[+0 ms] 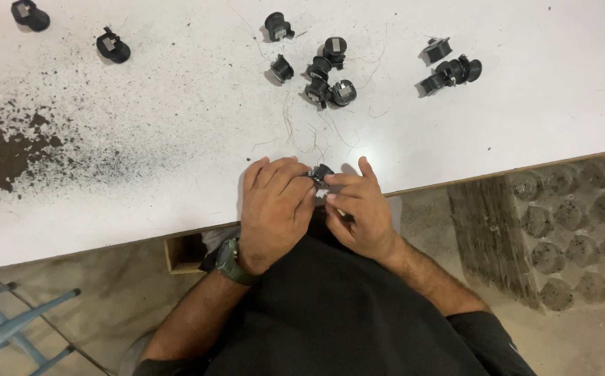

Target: The person sits at a white workbench and assembles small black plastic clip-like components one at a time, using a small hand tool to press or adjust parts of each piece. Finished pieces are placed into a growing pile on the table, and the person reaches for the next unassembled piece.

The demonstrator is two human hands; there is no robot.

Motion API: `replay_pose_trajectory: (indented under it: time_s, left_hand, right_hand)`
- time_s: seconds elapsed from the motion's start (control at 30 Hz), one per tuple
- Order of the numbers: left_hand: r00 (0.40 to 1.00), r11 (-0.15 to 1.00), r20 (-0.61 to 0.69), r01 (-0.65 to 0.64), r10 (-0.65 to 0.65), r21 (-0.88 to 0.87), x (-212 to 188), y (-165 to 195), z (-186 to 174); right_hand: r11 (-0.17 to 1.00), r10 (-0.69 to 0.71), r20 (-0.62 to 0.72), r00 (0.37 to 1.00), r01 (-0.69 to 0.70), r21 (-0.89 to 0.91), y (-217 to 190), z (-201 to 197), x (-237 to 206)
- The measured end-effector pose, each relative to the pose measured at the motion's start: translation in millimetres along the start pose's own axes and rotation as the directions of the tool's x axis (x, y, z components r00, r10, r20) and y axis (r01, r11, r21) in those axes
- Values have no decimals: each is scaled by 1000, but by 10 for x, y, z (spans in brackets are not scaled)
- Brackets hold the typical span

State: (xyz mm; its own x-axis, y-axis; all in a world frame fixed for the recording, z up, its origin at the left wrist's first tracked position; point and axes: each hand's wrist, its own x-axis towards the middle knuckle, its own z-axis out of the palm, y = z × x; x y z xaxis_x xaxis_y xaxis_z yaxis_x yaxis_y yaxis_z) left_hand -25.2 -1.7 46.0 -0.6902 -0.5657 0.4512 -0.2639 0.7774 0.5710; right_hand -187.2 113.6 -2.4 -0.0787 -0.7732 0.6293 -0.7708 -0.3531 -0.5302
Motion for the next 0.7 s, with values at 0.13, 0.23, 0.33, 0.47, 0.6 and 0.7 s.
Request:
replay_pose_trajectory:
  time_s: [0.13, 0.23, 0.33, 0.47, 0.6, 0.7]
  left_hand:
    - [999, 999, 40, 13, -11, -38, -10, -32, -10]
    - [998, 998, 63, 23, -19, -54, -16, -57, -26]
    - [996, 998, 64, 58, -56, -23, -32, -37, -53]
    - [993, 991, 22, 110, -112, 80, -8, -26, -101]
    - [995, 991, 26, 93, -96, 94, 34, -25, -107]
    - [998, 997, 10, 65, -65, 49, 82, -24, -63]
  right_hand:
    - [998, 47, 3, 999, -47, -37, -66, -18, 54]
    - [995, 64, 24, 998, -62, -75, -107, -47, 115]
    - [995, 95, 49, 994, -94, -29, -134, -116, 165]
    - [995, 43, 20, 999, -41, -96, -107, -279, 243]
    - [951, 179, 44, 983, -161, -263, -86, -383, 334]
    - [940, 212, 70, 975, -184, -286, -113, -310, 386]
